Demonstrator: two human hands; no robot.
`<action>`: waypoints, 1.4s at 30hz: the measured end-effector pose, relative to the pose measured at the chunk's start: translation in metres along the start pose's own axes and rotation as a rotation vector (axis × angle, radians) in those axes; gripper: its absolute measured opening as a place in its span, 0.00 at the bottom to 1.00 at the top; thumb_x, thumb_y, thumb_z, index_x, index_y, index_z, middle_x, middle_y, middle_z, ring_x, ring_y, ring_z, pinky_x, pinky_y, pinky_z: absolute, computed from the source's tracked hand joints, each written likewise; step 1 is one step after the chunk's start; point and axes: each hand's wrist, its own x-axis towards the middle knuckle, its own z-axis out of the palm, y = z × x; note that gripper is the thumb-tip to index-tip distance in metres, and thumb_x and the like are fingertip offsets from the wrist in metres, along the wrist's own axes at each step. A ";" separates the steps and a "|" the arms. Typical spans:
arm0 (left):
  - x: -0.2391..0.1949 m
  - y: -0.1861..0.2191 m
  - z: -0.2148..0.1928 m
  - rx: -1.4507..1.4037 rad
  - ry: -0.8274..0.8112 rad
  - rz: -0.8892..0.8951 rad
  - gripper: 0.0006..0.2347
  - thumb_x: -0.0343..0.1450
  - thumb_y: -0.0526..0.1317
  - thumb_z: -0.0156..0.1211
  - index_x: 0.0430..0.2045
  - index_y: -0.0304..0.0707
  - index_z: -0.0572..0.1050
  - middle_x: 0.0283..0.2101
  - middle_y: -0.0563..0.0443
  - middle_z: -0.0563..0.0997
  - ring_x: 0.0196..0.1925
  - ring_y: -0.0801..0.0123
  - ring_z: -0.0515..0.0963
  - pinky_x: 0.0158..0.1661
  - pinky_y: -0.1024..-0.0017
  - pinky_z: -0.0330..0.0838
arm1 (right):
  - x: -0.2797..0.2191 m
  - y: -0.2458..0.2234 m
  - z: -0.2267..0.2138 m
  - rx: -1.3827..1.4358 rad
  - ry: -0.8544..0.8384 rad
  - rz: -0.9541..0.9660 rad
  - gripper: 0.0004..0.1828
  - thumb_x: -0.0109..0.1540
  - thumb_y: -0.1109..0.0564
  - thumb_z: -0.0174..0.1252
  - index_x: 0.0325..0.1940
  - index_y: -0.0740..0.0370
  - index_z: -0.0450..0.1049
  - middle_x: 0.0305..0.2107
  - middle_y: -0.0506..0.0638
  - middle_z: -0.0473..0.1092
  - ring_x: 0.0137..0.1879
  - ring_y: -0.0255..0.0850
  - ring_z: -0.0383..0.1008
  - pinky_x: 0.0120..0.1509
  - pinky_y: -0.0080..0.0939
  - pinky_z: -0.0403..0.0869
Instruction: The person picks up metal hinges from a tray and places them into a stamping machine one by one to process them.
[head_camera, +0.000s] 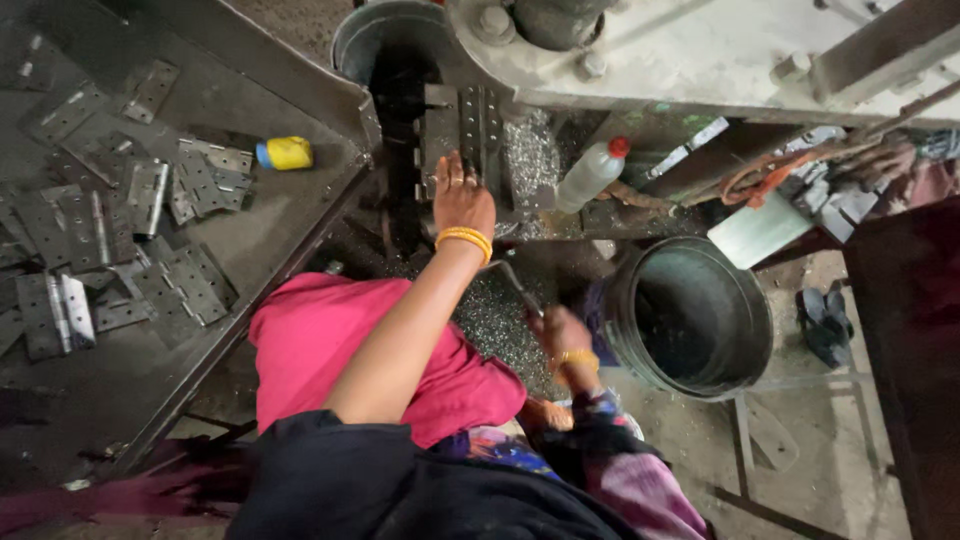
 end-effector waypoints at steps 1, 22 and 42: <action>-0.002 -0.001 -0.002 -0.029 0.047 0.012 0.20 0.74 0.38 0.40 0.60 0.33 0.70 0.72 0.44 0.64 0.77 0.52 0.51 0.71 0.52 0.34 | -0.003 0.007 0.008 -0.003 0.001 0.008 0.29 0.60 0.32 0.56 0.46 0.58 0.79 0.45 0.61 0.78 0.53 0.59 0.79 0.56 0.56 0.76; 0.038 -0.005 0.002 0.039 -0.212 0.057 0.19 0.76 0.40 0.41 0.61 0.44 0.73 0.75 0.49 0.62 0.80 0.50 0.48 0.72 0.42 0.27 | 0.004 -0.038 -0.062 -0.195 -0.008 -0.031 0.38 0.63 0.22 0.52 0.41 0.59 0.81 0.40 0.62 0.77 0.50 0.60 0.79 0.51 0.59 0.76; 0.023 -0.003 -0.003 0.021 -0.141 0.015 0.22 0.77 0.39 0.35 0.69 0.44 0.62 0.77 0.55 0.55 0.80 0.52 0.42 0.70 0.38 0.22 | -0.001 -0.039 -0.058 -0.089 -0.088 0.116 0.40 0.57 0.22 0.58 0.45 0.61 0.80 0.41 0.65 0.76 0.51 0.60 0.77 0.53 0.57 0.76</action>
